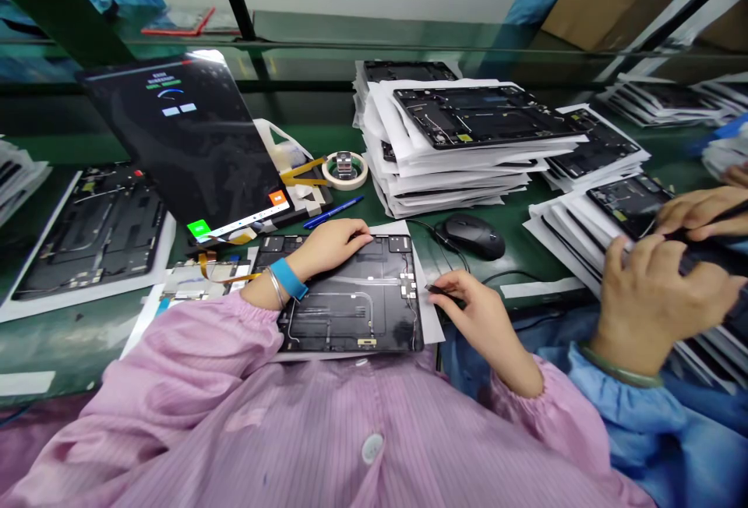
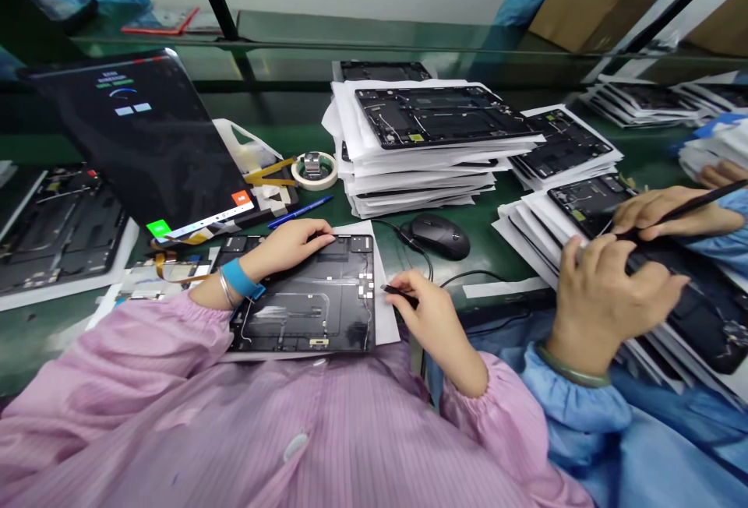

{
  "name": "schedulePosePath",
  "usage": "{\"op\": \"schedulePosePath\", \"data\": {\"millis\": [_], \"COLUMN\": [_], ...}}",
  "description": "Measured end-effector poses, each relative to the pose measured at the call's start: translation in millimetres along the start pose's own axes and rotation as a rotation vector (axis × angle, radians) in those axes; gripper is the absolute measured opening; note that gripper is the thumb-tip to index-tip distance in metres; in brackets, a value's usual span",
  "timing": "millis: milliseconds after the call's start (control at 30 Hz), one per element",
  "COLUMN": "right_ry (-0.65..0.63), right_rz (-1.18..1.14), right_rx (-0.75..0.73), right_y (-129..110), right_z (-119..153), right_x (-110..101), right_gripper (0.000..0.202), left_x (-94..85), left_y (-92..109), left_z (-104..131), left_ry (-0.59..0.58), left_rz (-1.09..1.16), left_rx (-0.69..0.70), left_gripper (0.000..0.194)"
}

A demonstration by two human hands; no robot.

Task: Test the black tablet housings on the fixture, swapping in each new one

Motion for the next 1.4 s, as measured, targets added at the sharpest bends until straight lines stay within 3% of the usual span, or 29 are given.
{"op": "schedulePosePath", "data": {"millis": [167, 333, 733, 967, 1267, 1400], "right_ry": [0.01, -0.019, -0.312, -0.078, -0.014, 0.05], "right_rz": [0.248, 0.305, -0.149, 0.06, 0.108, 0.149], "right_rx": [-0.177, -0.211, -0.016, -0.084, -0.167, -0.254], "right_y": [-10, -10, -11, -13, -5, 1], "right_z": [3, 4, -6, -9, -13, -8], "right_x": [-3, 0, -15, -2, 8, 14], "right_gripper": [0.019, 0.022, 0.027, 0.016, 0.007, 0.009], "left_x": [0.6, 1.1, 0.2, 1.3, 3.9, -4.3], "left_y": [-1, -1, -1, -1, -1, 15], "left_z": [-1, -1, 0, 0, -5, 4], "left_ry": [0.003, 0.001, 0.0, 0.016, 0.025, 0.106], "left_rz": [0.002, 0.0, -0.005, -0.009, 0.021, 0.022], "left_rx": [0.005, 0.011, -0.001, 0.004, 0.011, 0.071], "left_gripper": [0.028, 0.028, 0.027, 0.028, 0.024, 0.017]}}
Point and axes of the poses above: each hand's wrist, its own z-axis away from the middle knuckle, its own x-axis out of the palm, y = z × x, the point moved 3 cm from there along -z, towards the middle knuckle, and after that the axes turned 11 degrees about -x, right-handed, at the moved point
